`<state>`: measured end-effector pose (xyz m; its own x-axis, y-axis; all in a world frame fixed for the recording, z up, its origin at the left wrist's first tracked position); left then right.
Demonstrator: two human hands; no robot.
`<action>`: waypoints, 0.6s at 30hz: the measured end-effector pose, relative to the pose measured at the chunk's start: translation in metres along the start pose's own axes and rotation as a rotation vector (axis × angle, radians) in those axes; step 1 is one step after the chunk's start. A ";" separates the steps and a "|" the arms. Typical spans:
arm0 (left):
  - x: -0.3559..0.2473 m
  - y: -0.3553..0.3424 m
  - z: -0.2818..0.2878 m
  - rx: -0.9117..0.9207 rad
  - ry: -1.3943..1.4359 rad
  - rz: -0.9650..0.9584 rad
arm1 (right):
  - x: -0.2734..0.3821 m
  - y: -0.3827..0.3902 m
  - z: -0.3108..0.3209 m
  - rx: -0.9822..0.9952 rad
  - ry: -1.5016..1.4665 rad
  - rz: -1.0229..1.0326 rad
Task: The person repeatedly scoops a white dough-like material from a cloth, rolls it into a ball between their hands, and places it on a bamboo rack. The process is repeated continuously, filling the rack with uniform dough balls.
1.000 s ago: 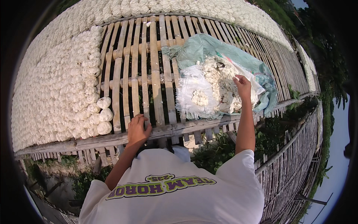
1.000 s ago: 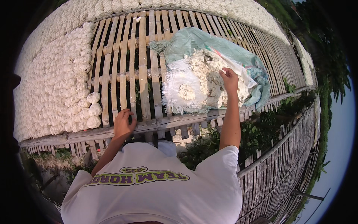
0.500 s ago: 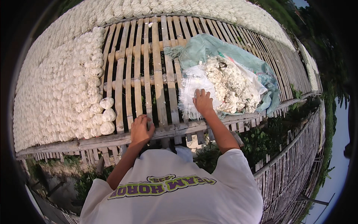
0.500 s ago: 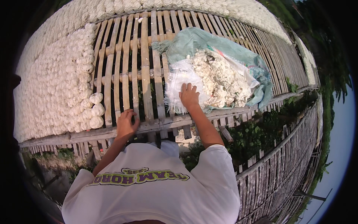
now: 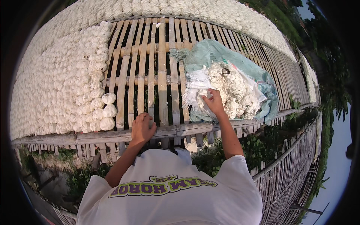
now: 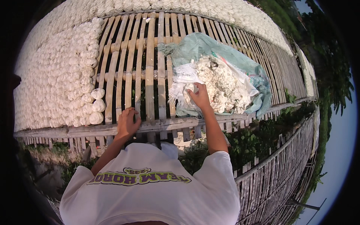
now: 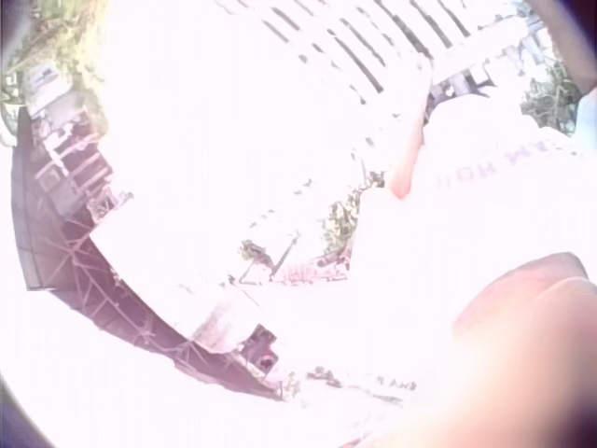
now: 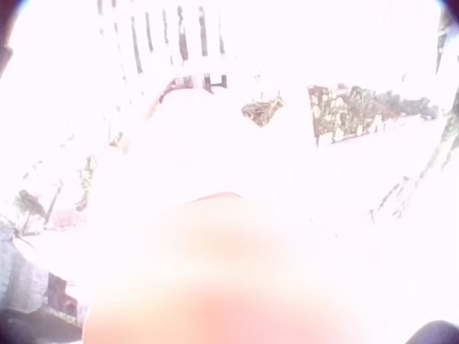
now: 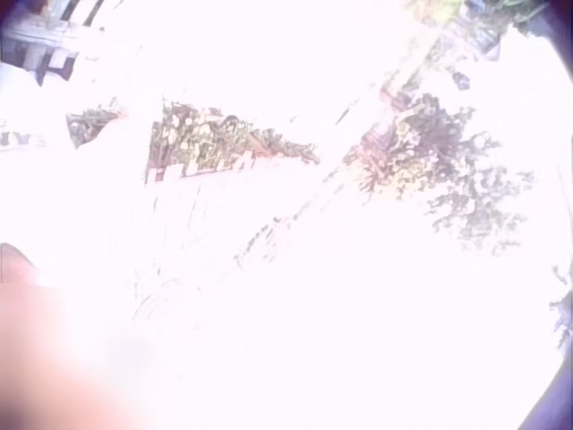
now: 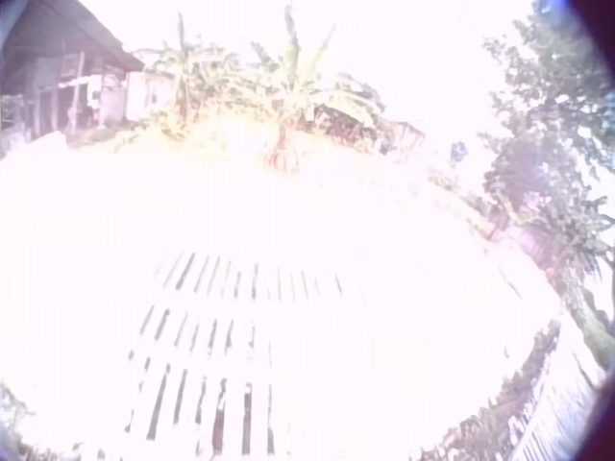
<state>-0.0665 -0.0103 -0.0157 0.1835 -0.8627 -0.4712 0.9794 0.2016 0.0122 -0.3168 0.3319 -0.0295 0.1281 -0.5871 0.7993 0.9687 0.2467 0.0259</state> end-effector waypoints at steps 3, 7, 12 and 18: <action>0.000 0.001 0.000 -0.017 0.002 -0.014 | 0.019 -0.001 -0.015 -0.097 0.326 0.219; 0.000 0.001 0.001 -0.036 0.001 -0.010 | 0.034 -0.001 -0.056 0.004 0.522 0.213; 0.002 0.001 -0.002 -0.011 -0.006 -0.003 | 0.030 -0.008 -0.092 -0.068 0.719 0.001; 0.000 0.001 0.005 -0.055 -0.002 -0.026 | 0.007 -0.023 -0.048 -0.237 0.182 0.327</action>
<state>-0.0650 -0.0121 -0.0116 0.1580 -0.8691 -0.4688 0.9777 0.2041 -0.0489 -0.3278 0.2852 -0.0532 0.4508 -0.6387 0.6236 0.8903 0.2709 -0.3661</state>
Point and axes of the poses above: each hand's wrist, its own y-axis away from the middle knuckle, its own z-axis out of the back of the hand, x = y × z, the point moved 7 cm from there along -y, towards the middle knuckle, and after that the axes turned 9 degrees about -y, right-handed, at the moved point
